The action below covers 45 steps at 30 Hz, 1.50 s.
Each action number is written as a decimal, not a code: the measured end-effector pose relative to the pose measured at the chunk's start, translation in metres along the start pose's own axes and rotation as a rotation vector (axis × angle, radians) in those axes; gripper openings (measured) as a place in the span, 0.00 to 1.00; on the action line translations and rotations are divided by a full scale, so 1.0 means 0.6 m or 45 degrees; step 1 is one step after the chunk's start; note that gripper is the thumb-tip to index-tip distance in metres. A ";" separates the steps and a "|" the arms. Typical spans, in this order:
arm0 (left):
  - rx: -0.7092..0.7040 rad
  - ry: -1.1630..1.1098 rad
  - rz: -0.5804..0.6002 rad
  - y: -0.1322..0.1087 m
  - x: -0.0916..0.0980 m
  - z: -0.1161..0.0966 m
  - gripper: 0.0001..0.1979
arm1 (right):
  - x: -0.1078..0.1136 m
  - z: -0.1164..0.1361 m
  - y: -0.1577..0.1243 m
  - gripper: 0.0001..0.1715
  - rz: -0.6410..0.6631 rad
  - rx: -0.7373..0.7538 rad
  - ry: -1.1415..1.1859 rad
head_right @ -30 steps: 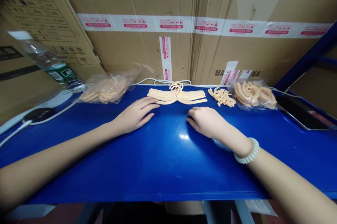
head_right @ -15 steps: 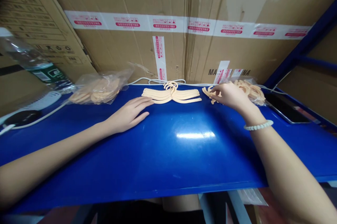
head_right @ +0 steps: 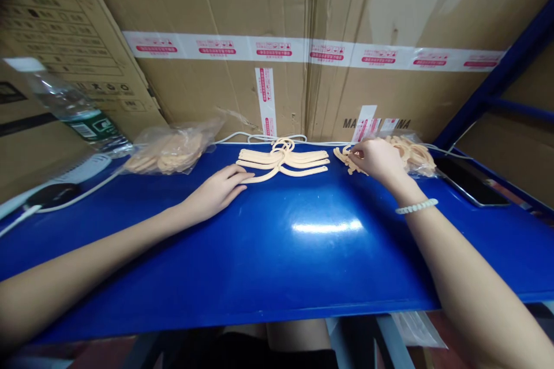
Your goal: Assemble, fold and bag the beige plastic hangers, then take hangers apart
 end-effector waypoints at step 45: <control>0.192 -0.402 -0.276 0.000 0.029 -0.006 0.12 | -0.052 0.100 -0.037 0.20 0.612 -0.470 1.986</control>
Point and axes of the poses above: each hand's wrist, its own y-axis towards the middle knuckle, its own x-axis out of the back of the hand, z = x × y, the point moved 7 cm from there along y, towards the middle knuckle, and after that the axes turned 8 degrees about -y, right-handed, at the moved point
